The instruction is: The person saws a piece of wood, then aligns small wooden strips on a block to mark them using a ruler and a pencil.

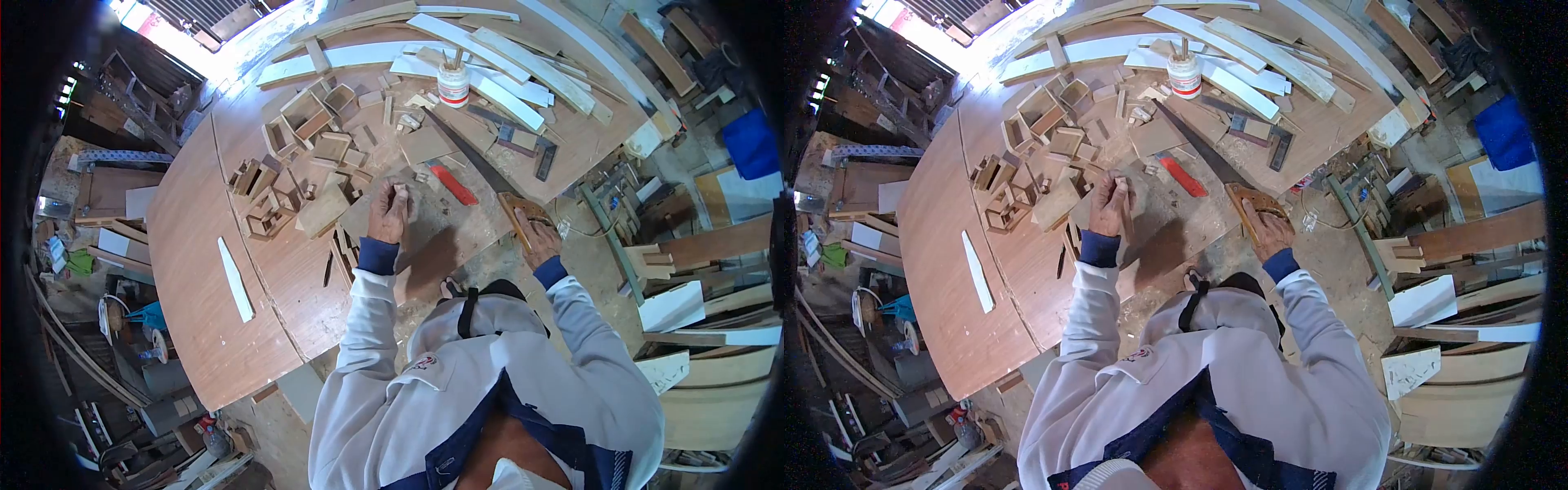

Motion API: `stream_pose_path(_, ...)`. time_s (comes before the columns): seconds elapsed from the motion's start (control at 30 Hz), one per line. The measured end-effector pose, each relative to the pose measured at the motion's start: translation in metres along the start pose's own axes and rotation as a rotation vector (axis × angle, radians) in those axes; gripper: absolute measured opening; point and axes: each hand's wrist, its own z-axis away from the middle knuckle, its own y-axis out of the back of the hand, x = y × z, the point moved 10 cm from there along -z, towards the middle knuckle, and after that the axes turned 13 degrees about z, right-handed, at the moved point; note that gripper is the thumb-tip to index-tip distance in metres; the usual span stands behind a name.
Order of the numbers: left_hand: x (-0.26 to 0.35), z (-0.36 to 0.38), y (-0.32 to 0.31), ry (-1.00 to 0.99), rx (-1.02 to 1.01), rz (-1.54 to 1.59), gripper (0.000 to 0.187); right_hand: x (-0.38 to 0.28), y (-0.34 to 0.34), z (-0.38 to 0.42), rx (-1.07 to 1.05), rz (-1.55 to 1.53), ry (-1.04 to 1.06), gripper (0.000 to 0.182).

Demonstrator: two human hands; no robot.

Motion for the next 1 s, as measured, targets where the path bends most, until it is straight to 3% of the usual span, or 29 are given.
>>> stream_pose_path(0.07, 0.003, 0.001, 0.008, -0.002, 0.058, -0.105, 0.011, 0.003, -0.007, -0.007, -0.133, 0.014, -0.006, 0.084)
stream_pose_path(0.2, -0.009, -0.001, 0.022, 0.008, 0.017, -0.347, 0.010, 0.010, -0.016, -0.016, -0.093, 0.041, -0.005, 0.083)
stream_pose_path(0.27, -0.014, -0.003, 0.024, -0.121, -0.038, -0.628, 0.012, 0.010, -0.021, -0.021, -0.177, 0.049, -0.010, 0.083)
stream_pose_path(0.4, -0.013, -0.004, 0.024, -0.189, 0.021, -0.798, 0.018, 0.011, -0.038, -0.028, -0.208, 0.097, -0.007, 0.083)
stream_pose_path(0.47, -0.037, -0.009, 0.042, 0.038, 0.086, -1.014, 0.025, 0.010, -0.034, -0.030, -0.135, 0.134, 0.016, 0.082)
stream_pose_path(0.57, -0.037, -0.009, 0.034, 0.041, 0.082, -1.179, 0.023, 0.014, -0.031, -0.037, -0.159, 0.052, 0.011, 0.083)
stream_pose_path(0.87, -0.058, -0.011, 0.028, -0.171, 0.063, -1.460, 0.031, 0.028, -0.026, -0.037, -0.101, 0.032, 0.012, 0.081)
stream_pose_path(1.0, -0.037, -0.014, 0.011, -0.196, 0.098, -1.433, 0.034, 0.030, -0.025, -0.038, -0.067, 0.042, -0.003, 0.081)
